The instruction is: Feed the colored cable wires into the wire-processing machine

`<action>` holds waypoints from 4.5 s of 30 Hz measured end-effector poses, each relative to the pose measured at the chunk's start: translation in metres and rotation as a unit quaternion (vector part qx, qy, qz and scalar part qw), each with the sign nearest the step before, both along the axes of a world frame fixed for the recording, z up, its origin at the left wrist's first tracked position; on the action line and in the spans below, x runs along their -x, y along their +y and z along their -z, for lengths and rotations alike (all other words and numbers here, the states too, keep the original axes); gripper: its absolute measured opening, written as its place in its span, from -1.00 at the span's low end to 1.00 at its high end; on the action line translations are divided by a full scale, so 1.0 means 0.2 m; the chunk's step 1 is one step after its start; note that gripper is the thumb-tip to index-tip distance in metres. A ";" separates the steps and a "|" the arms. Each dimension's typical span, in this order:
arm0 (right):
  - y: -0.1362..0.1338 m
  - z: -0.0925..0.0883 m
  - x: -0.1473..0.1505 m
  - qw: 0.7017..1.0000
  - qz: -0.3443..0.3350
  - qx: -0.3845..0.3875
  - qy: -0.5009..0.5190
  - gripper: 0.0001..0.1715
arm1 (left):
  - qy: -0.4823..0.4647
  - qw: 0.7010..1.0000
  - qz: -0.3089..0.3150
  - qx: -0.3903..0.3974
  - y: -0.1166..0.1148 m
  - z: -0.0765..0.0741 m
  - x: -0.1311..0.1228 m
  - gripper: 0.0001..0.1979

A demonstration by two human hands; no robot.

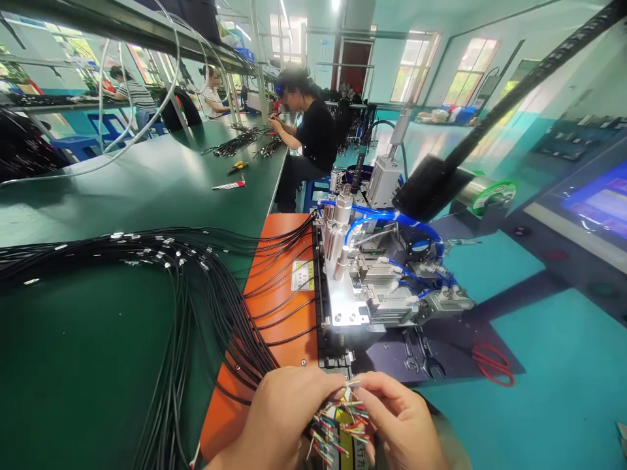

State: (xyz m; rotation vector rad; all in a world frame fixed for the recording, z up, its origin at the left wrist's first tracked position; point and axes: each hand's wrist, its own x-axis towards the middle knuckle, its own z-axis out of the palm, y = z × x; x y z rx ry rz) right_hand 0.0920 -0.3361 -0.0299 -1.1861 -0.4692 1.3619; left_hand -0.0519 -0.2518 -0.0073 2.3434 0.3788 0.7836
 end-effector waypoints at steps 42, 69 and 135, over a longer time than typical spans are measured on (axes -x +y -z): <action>0.06 -0.11 0.01 0.922 -0.013 -0.068 -0.382 -0.71 | 0.058 0.960 -0.081 0.261 0.06 -0.08 -0.06 -0.66; 0.06 -0.03 0.07 0.899 0.038 -0.154 -0.408 -0.76 | 0.074 0.962 -0.058 0.257 0.06 -0.11 -0.06 -0.71; 0.20 0.25 -0.24 0.901 -0.069 -0.089 -0.419 -0.76 | 0.339 0.898 -0.012 -0.281 0.17 0.01 -0.12 -0.51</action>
